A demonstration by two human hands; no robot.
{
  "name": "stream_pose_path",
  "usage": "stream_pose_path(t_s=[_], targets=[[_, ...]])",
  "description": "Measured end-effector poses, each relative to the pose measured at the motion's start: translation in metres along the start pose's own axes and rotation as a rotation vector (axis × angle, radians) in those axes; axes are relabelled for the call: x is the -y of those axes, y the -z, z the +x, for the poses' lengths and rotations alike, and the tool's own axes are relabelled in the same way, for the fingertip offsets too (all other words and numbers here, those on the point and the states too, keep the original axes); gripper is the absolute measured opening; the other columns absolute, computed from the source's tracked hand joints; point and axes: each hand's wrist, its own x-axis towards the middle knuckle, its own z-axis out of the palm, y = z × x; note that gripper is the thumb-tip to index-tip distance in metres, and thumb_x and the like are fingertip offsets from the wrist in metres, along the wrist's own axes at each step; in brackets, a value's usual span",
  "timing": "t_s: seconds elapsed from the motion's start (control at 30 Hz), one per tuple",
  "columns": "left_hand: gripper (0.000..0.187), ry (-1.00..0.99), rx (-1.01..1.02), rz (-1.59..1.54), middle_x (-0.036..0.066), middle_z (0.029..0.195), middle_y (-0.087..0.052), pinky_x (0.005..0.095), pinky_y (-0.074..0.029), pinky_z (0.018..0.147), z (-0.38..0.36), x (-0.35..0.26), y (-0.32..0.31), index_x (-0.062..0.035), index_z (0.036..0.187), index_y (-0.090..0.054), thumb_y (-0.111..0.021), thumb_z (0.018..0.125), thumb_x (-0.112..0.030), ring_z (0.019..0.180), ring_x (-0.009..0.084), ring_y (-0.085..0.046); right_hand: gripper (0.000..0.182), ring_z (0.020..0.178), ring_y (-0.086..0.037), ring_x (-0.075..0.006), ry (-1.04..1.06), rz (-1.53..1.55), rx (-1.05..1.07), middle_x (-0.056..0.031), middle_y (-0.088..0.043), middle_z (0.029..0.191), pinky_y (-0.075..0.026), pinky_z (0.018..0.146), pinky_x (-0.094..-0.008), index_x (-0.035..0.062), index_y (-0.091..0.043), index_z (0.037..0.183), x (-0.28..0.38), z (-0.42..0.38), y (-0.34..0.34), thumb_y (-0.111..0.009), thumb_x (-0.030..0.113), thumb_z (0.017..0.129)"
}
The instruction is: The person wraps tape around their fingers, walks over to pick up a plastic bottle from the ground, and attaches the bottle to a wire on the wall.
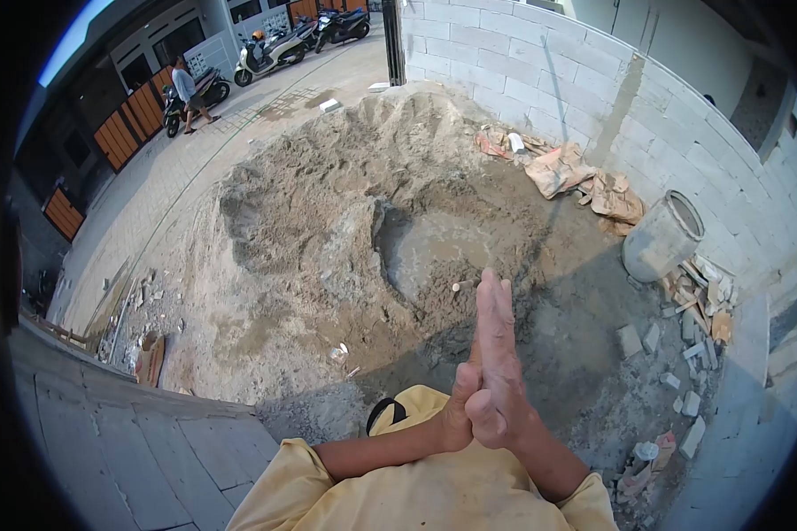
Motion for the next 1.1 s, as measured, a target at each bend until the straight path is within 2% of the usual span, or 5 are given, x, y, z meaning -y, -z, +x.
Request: stream_pose_path(t_s=[0.27, 0.57, 0.67, 0.9, 1.1], targets=[[0.101, 0.023, 0.391, 0.283, 0.029, 0.182, 0.005, 0.0492, -0.003, 0.136, -0.008, -0.028, -0.008, 0.0063, 0.173, 0.008, -0.035, 0.115, -0.064, 0.171, 0.0393, 0.004, 0.099, 0.172, -0.005, -0.0327, -0.325, 0.18, -0.463, -0.0171, -0.02, 0.184, 0.002, 0.135, -0.0555, -0.0013, -0.019, 0.175, -0.028, 0.016, 0.026, -0.014, 0.074, 0.111], [0.104, 0.182, 0.182, 0.086, 0.021, 0.185, 0.008, 0.0457, -0.002, 0.137, -0.007, -0.007, 0.011, 0.004, 0.174, 0.009, -0.026, 0.112, -0.072, 0.171, 0.0346, 0.005, 0.089, 0.167, -0.016, -0.0471, -0.066, -0.158, -0.272, -0.0295, -0.026, 0.178, -0.008, 0.136, -0.0549, -0.0119, -0.023, 0.17, -0.008, -0.022, -0.017, -0.014, 0.058, 0.115], [0.103, 0.179, 0.337, 0.071, 0.02, 0.185, 0.01, 0.0446, -0.004, 0.137, -0.003, -0.013, 0.013, 0.0022, 0.174, 0.01, -0.027, 0.113, -0.072, 0.171, 0.0337, 0.003, 0.09, 0.169, -0.016, -0.0379, -0.14, -0.277, -0.262, -0.0243, -0.028, 0.179, -0.011, 0.136, -0.0516, -0.0079, -0.029, 0.17, -0.018, -0.034, -0.001, -0.017, 0.061, 0.114], [0.094, 0.363, 0.456, 0.028, 0.023, 0.171, -0.038, 0.0449, -0.03, 0.129, -0.013, -0.009, 0.017, 0.0023, 0.172, -0.024, -0.036, 0.113, -0.069, 0.159, 0.0336, -0.038, 0.083, 0.17, -0.016, -0.0331, -0.521, 0.087, -0.622, -0.0157, -0.028, 0.181, -0.007, 0.135, -0.0592, 0.0019, -0.03, 0.173, -0.048, -0.053, 0.033, -0.018, 0.061, 0.115], [0.057, 0.435, 0.315, -0.044, 0.008, 0.138, -0.058, 0.0355, -0.045, 0.111, -0.013, 0.023, 0.033, -0.0037, 0.149, -0.051, -0.056, 0.114, -0.048, 0.129, 0.0178, -0.056, 0.091, 0.168, -0.022, -0.0333, -0.475, 0.146, -0.419, -0.0185, -0.029, 0.18, -0.01, 0.134, -0.0594, -0.0024, -0.028, 0.172, -0.039, -0.058, 0.01, -0.023, 0.066, 0.112]])
